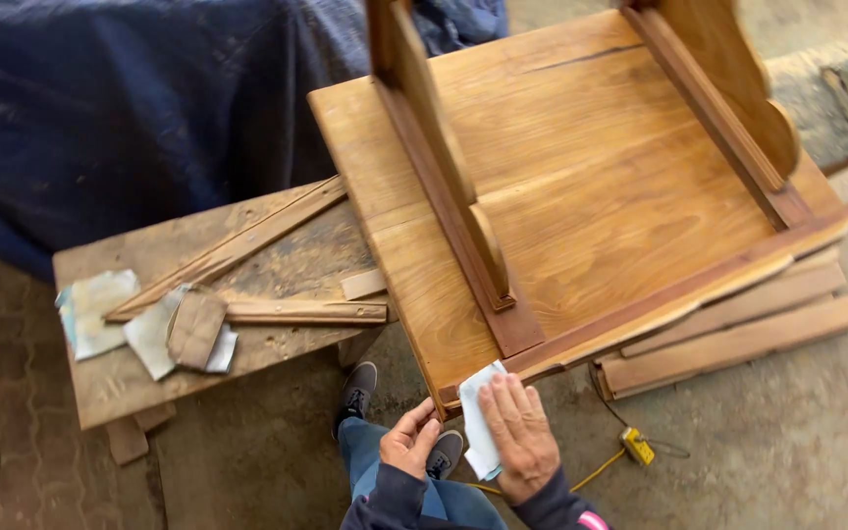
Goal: Sanding the surfaces and edges of a wooden table by hand using sandpaper.
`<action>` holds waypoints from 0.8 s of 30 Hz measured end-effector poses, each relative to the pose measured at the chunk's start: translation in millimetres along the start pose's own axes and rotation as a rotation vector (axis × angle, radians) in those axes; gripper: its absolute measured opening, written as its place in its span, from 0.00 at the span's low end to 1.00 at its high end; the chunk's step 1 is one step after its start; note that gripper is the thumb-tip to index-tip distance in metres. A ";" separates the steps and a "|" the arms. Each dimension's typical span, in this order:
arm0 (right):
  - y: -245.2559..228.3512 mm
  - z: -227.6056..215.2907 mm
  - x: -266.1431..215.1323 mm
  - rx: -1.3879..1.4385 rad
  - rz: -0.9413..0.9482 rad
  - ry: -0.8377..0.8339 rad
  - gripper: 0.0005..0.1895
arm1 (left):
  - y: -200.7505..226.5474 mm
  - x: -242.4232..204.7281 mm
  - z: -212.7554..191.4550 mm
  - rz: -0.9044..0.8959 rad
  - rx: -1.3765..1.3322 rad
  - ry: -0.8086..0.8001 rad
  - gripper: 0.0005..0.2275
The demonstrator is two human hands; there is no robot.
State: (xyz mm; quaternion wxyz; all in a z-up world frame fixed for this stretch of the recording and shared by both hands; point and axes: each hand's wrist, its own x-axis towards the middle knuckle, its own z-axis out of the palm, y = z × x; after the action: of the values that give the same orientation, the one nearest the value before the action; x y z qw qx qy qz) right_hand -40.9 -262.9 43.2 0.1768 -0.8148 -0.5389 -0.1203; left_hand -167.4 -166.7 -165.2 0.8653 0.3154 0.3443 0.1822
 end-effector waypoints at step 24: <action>29.3 -12.4 42.4 -0.275 -0.757 -0.659 0.35 | 8.7 1.0 -0.9 -0.387 -0.518 -0.052 0.40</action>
State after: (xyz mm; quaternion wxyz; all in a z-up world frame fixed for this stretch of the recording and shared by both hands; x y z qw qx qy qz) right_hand 2.5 -243.1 66.2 -0.1667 -0.5732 -0.8021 0.0175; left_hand -168.2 -159.4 -160.4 0.9440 0.0179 0.3176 0.0878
